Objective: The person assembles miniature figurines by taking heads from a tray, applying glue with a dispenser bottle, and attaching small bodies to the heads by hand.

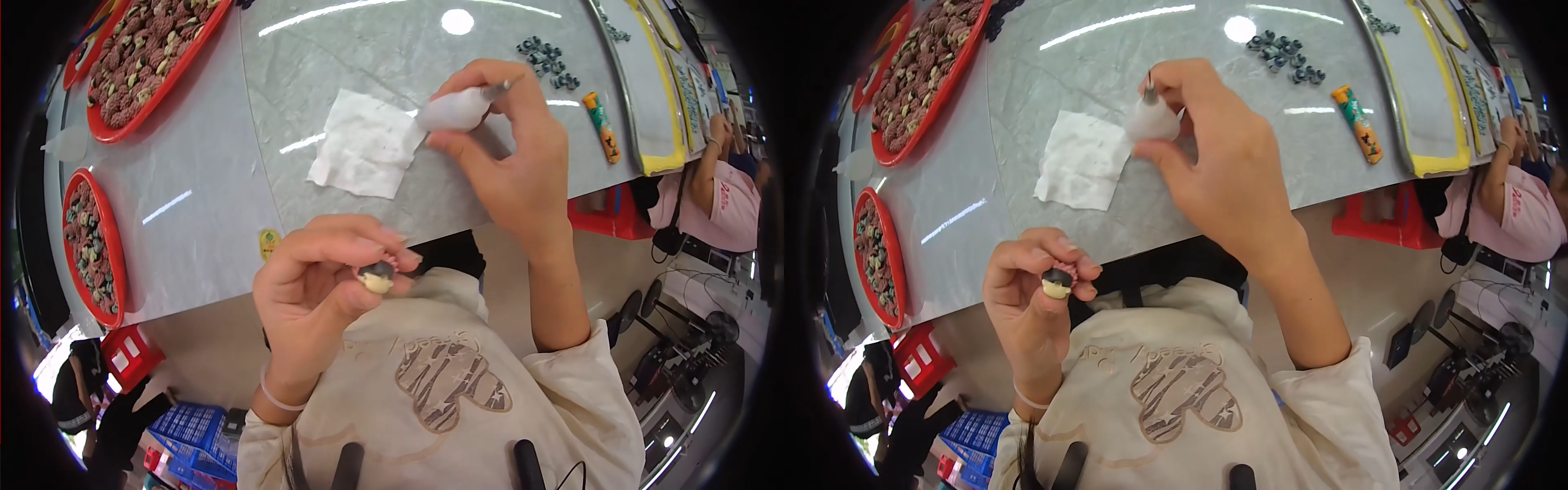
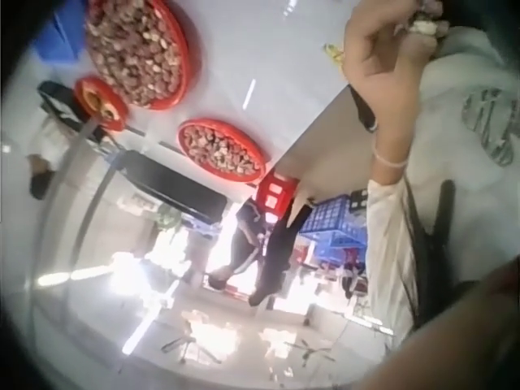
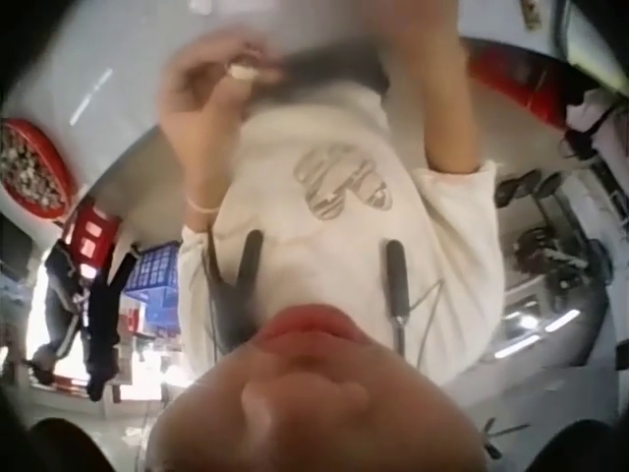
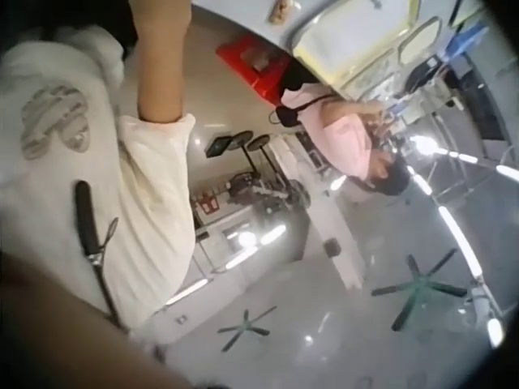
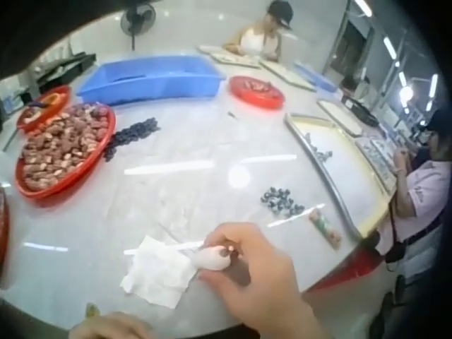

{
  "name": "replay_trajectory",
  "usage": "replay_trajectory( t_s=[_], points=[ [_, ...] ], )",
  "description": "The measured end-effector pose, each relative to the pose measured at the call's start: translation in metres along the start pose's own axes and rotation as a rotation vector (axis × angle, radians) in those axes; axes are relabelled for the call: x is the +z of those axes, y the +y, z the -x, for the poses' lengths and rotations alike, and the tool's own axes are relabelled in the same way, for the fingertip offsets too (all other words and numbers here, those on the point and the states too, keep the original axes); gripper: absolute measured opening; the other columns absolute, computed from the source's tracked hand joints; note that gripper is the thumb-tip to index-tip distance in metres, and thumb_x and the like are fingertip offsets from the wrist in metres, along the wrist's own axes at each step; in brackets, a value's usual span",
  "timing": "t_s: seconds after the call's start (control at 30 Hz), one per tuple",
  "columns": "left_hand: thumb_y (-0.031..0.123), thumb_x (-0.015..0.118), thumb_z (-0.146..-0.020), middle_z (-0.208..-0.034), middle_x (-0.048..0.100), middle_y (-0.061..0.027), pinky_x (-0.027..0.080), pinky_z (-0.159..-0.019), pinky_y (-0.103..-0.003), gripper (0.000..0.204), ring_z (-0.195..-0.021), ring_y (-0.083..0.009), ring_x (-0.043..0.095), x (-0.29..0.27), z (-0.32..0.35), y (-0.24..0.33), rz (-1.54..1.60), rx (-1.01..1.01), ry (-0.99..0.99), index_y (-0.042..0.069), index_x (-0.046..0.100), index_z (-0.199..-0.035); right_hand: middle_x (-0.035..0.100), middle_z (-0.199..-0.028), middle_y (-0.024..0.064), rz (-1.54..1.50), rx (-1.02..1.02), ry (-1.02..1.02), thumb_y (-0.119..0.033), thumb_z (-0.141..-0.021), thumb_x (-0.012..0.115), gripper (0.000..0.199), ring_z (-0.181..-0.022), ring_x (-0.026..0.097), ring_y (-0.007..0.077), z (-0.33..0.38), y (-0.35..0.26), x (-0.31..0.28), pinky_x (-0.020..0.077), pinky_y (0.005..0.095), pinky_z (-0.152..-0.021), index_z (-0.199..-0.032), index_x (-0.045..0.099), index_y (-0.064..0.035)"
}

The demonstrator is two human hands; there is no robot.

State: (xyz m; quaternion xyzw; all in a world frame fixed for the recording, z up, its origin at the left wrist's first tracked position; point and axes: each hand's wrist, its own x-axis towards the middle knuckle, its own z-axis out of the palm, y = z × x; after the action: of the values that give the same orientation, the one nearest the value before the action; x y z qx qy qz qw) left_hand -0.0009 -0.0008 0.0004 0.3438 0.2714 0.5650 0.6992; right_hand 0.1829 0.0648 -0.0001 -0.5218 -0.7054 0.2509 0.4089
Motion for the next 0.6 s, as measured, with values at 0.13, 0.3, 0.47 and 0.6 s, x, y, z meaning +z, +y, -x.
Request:
replay_trajectory(
  t_s=[0.13,0.3,0.47,0.6],
  points=[
    [0.005,0.061,-0.074,-0.095,0.051,-0.0187,0.052,-0.067,-0.032,0.023,-0.083,-0.0255,0.057,-0.002,0.000,0.002,-0.030,0.023,0.002,-0.003,0.050,-0.093,0.057,-0.081,0.0035,0.072,-0.112,-0.082,0.002,-0.066,0.061,0.028,-0.072,0.053,0.0117,-0.011,0.002,-0.028,0.0415,0.0216,-0.065,-0.092,0.053,-0.0017],
    [0.004,0.061,-0.074,-0.096,0.051,-0.0186,0.052,-0.067,-0.030,0.023,-0.083,-0.0246,0.057,-0.001,-0.001,0.003,-0.020,-0.006,-0.009,-0.004,0.051,-0.093,0.058,-0.075,0.0031,0.361,0.115,0.134,-0.005,-0.067,0.061,0.020,-0.069,0.052,0.0128,-0.025,0.023,-0.063,0.0393,0.0227,-0.063,-0.087,0.057,-0.0024],
    [0.002,0.059,-0.074,-0.098,0.051,-0.0183,0.052,-0.068,-0.030,0.023,-0.082,-0.0232,0.057,0.000,0.001,0.002,0.011,-0.043,-0.089,-0.005,0.052,-0.094,0.057,-0.073,0.0017,0.627,0.002,0.145,-0.010,-0.068,0.061,0.017,-0.068,0.052,0.0127,-0.028,0.034,-0.057,0.0366,0.0248,-0.063,-0.084,0.057,-0.0031],
    [0.001,0.059,-0.074,-0.098,0.050,-0.0183,0.052,-0.068,-0.029,0.023,-0.082,-0.0229,0.057,-0.004,0.003,0.000,0.034,-0.021,-0.066,-0.005,0.051,-0.095,0.055,-0.074,0.0020,0.574,-0.027,0.142,-0.007,-0.068,0.060,0.016,-0.073,0.052,0.0122,-0.025,0.030,-0.053,0.0374,0.0259,-0.064,-0.082,0.054,-0.0011]
  ],
)
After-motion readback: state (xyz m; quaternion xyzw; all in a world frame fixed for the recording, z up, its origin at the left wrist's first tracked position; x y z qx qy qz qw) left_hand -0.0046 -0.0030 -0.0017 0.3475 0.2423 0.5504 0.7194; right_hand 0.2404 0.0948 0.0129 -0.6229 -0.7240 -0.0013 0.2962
